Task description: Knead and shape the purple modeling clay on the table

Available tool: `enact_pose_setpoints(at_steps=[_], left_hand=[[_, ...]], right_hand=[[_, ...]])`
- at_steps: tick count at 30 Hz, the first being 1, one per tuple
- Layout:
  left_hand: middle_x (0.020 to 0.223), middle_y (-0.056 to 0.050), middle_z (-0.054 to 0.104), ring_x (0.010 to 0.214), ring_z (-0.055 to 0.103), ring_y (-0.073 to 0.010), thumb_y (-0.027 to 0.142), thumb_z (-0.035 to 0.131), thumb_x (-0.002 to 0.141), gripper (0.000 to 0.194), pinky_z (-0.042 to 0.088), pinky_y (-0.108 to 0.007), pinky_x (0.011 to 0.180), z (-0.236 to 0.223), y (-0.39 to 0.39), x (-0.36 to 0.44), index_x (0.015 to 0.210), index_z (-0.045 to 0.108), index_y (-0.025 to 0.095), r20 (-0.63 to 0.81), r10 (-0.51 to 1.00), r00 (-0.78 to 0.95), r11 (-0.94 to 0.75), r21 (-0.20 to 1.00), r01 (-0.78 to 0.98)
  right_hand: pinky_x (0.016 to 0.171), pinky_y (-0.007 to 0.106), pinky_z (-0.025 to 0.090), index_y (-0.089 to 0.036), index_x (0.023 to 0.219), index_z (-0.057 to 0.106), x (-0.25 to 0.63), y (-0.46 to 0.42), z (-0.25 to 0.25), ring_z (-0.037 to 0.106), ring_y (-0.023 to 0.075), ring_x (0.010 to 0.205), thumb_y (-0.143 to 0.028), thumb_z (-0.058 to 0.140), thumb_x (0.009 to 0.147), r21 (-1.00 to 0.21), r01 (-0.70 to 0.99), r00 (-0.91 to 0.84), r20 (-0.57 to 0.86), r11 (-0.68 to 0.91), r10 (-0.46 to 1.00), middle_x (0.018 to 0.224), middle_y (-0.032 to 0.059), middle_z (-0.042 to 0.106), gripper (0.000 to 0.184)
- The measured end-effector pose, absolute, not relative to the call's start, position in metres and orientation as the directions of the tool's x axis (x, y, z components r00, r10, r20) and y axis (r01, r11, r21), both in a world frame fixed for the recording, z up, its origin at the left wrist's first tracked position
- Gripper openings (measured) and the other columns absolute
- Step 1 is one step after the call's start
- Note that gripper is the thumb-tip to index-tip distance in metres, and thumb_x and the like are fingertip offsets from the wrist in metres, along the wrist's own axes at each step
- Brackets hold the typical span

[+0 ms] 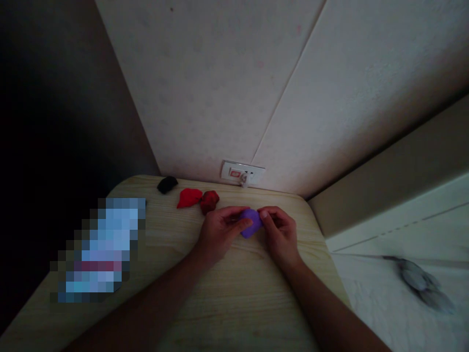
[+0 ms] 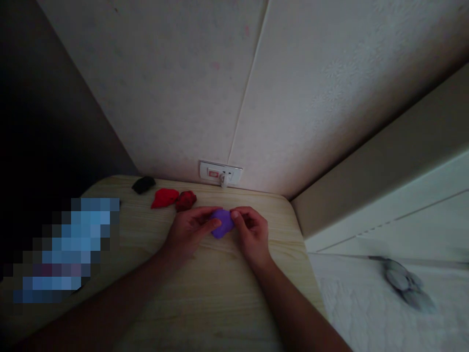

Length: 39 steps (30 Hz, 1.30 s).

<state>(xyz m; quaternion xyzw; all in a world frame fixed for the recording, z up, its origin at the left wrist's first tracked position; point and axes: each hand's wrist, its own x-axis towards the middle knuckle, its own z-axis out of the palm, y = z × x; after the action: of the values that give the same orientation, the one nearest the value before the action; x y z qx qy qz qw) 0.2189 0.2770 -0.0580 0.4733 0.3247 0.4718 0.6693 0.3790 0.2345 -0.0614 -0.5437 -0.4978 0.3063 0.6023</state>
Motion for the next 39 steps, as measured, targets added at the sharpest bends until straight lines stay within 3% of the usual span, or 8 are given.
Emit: enact_pose_setpoints(at_steps=[6,10,16,21,29,32,35,39], left_hand=[[0.098,-0.008,0.082,0.095,0.076,-0.0273,0.034,0.085,0.072,0.032,0.059,-0.039,0.09,-0.055,0.272,0.219,0.099,0.082,0.016,-0.004,0.944,0.331,0.111,0.946,-0.306],[0.101,-0.007,0.081,0.098,0.075,-0.0271,0.032,0.083,0.075,0.026,0.059,-0.038,0.091,-0.055,0.271,0.219,0.097,0.082,0.017,0.036,0.926,0.377,0.084,0.951,-0.297],[0.1,-0.012,0.08,0.091,0.076,-0.0256,0.029,0.09,0.065,0.054,0.061,-0.035,0.081,-0.058,0.273,0.221,0.113,0.073,0.013,-0.048,0.912,0.407,0.204,0.915,-0.349],[0.101,-0.011,0.08,0.093,0.075,-0.0243,0.032,0.078,0.081,0.03,0.06,-0.034,0.086,-0.058,0.274,0.22,0.102,0.078,0.012,0.041,0.914,0.403,0.074,0.961,-0.265],[0.106,-0.009,0.079,0.099,0.073,-0.0222,0.027,0.069,0.088,0.022,0.057,-0.032,0.092,-0.063,0.274,0.218,0.103,0.078,0.015,0.161,0.922,0.352,-0.09,0.974,-0.209],[0.11,-0.011,0.077,0.103,0.072,-0.0224,0.028,0.069,0.088,0.026,0.055,-0.033,0.095,-0.064,0.274,0.219,0.11,0.075,0.014,0.163,0.924,0.345,-0.093,0.973,-0.211],[0.116,-0.011,0.075,0.108,0.07,-0.0235,0.03,0.077,0.082,0.043,0.055,-0.034,0.096,-0.064,0.274,0.22,0.121,0.068,0.015,0.136,0.933,0.333,-0.05,0.966,-0.254],[0.1,-0.009,0.078,0.093,0.073,-0.0222,0.032,0.079,0.08,0.03,0.057,-0.031,0.086,-0.063,0.275,0.221,0.102,0.074,0.013,0.093,0.929,0.358,0.007,0.963,-0.268]], right_hand=[[0.072,0.03,0.053,-0.028,0.117,0.072,0.38,0.23,-0.053,0.065,0.0185,0.083,-0.038,0.065,0.095,-0.936,0.221,0.156,0.311,0.274,0.937,0.093,0.0037,0.069,0.024],[0.073,0.032,0.052,-0.028,0.107,0.078,0.38,0.231,-0.048,0.064,0.0198,0.088,-0.034,0.066,0.095,-0.892,0.294,0.088,0.383,0.343,0.92,0.094,0.0052,0.069,0.018],[0.066,0.029,0.049,-0.025,0.098,0.076,0.378,0.233,-0.053,0.062,0.0172,0.076,-0.035,0.066,0.095,-0.943,0.231,0.254,0.294,0.237,0.921,0.086,0.0033,0.07,0.015],[0.07,0.029,0.05,-0.025,0.111,0.074,0.378,0.231,-0.053,0.062,0.0182,0.086,-0.034,0.063,0.096,-0.911,0.305,0.239,0.355,0.277,0.904,0.097,0.0052,0.069,0.02],[0.07,0.032,0.052,-0.027,0.106,0.077,0.38,0.232,-0.052,0.065,0.0192,0.086,-0.022,0.07,0.092,-0.846,0.356,0.097,0.455,0.396,0.885,0.094,0.0056,0.07,0.017],[0.077,0.034,0.053,-0.026,0.1,0.077,0.379,0.231,-0.052,0.065,0.0197,0.087,-0.021,0.069,0.092,-0.83,0.363,0.115,0.491,0.424,0.864,0.093,0.0055,0.072,0.013],[0.075,0.031,0.053,-0.024,0.099,0.074,0.377,0.229,-0.051,0.065,0.0185,0.085,-0.023,0.067,0.094,-0.867,0.321,0.192,0.454,0.381,0.87,0.092,0.0047,0.07,0.009],[0.074,0.028,0.052,-0.025,0.105,0.071,0.378,0.228,-0.05,0.064,0.0176,0.088,-0.023,0.062,0.096,-0.896,0.276,0.224,0.411,0.347,0.884,0.097,0.0042,0.069,0.012]])
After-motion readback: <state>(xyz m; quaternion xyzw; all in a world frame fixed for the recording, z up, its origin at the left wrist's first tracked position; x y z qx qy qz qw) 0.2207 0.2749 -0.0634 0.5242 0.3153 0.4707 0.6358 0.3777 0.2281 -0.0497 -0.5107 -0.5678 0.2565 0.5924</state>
